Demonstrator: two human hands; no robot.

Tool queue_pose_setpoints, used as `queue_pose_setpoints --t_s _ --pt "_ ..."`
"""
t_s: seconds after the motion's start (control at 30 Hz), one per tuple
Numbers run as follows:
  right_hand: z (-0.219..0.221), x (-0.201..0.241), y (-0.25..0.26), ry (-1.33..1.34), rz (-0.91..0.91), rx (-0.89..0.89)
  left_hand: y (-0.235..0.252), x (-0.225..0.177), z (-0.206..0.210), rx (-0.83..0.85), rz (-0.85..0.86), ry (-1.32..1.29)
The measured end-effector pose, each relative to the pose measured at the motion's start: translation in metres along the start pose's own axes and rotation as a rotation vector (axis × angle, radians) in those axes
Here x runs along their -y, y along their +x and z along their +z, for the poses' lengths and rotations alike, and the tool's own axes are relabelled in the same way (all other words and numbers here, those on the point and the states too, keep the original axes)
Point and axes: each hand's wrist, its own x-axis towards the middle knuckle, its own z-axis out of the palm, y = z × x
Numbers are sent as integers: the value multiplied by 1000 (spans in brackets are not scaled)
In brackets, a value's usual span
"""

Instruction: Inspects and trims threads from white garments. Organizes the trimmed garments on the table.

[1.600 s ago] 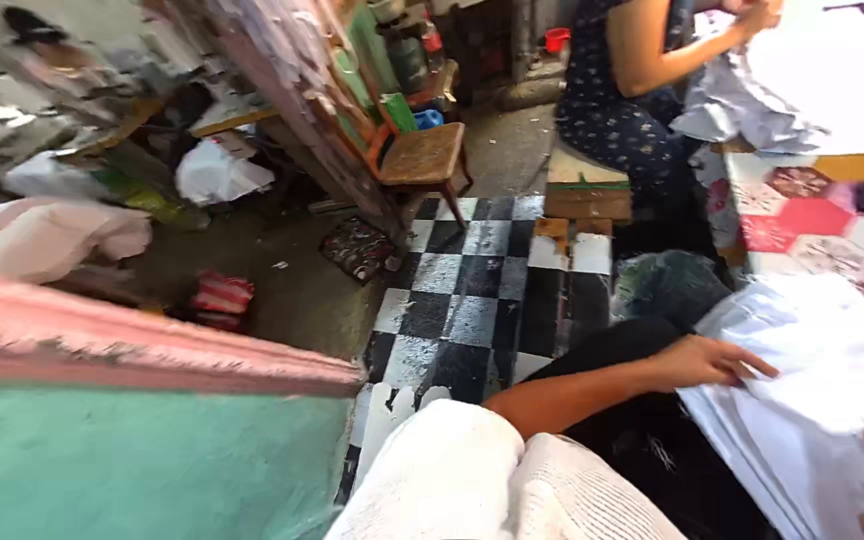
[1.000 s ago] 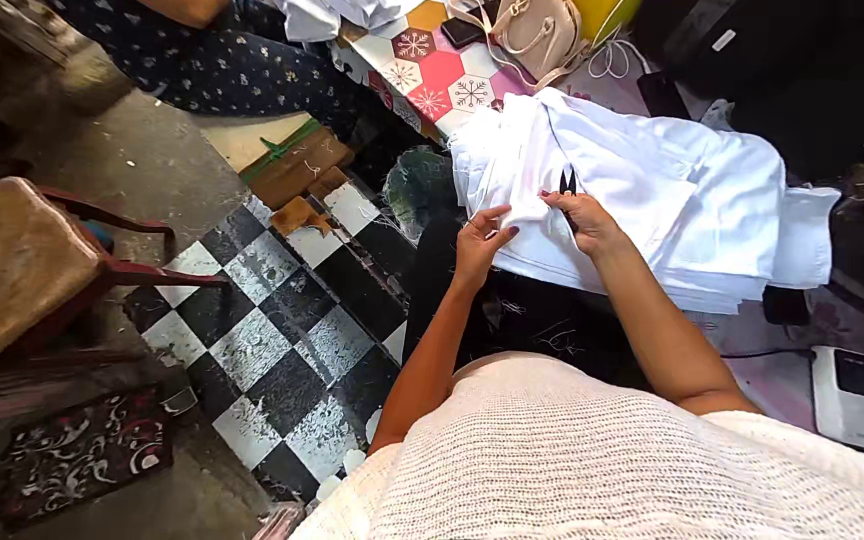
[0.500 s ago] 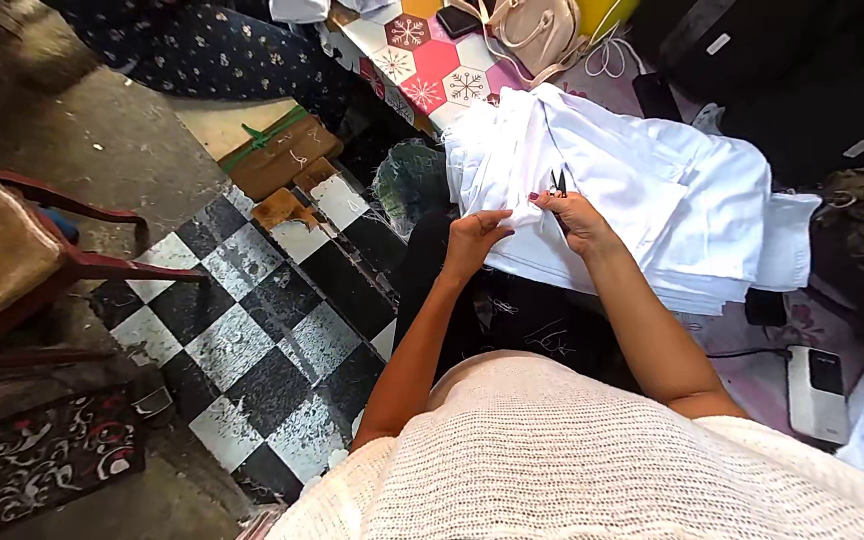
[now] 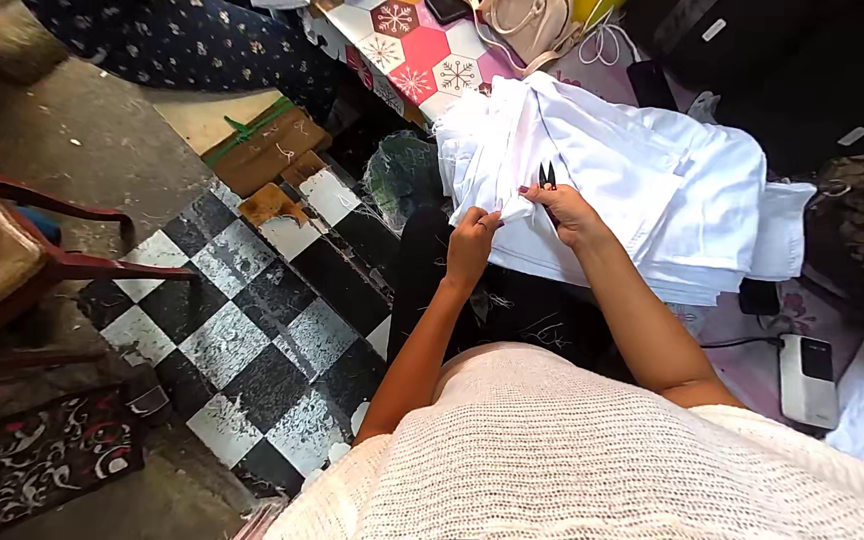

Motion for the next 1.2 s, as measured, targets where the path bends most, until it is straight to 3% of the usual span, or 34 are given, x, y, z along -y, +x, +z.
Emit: queue_pose_setpoints --t_s 0.13,0.27,0.43,0.5,0.6,0.7,0.8,0.9,1.03,1.2 --pt "0 0 4 -29 21 9 4 -9 -21 42 -444 -642" --pt "6 -1 3 -159 -45 -7 5 -7 -18 -22 -578 -1068" --pt "16 9 -29 -624 -611 -29 5 -10 -13 -62 -582 -1226" --pt "21 12 -33 -761 -625 95 6 -13 -13 -52 -533 -1229" --pt "26 14 -28 -701 -457 139 9 -12 -15 -35 -449 -1142" --pt "27 19 -28 -530 -307 139 8 -10 -23 -62 -267 -859" --pt "31 20 -30 -445 -283 150 8 -7 -23 -185 -117 -509" --pt "32 24 -33 -358 -328 163 5 -9 -35 -143 -129 -303" --pt "25 32 -33 -276 -290 198 -1 -22 -59 -43 -252 -255" --pt "27 28 -30 -238 -260 259 9 -22 -33 -92 -117 -301"
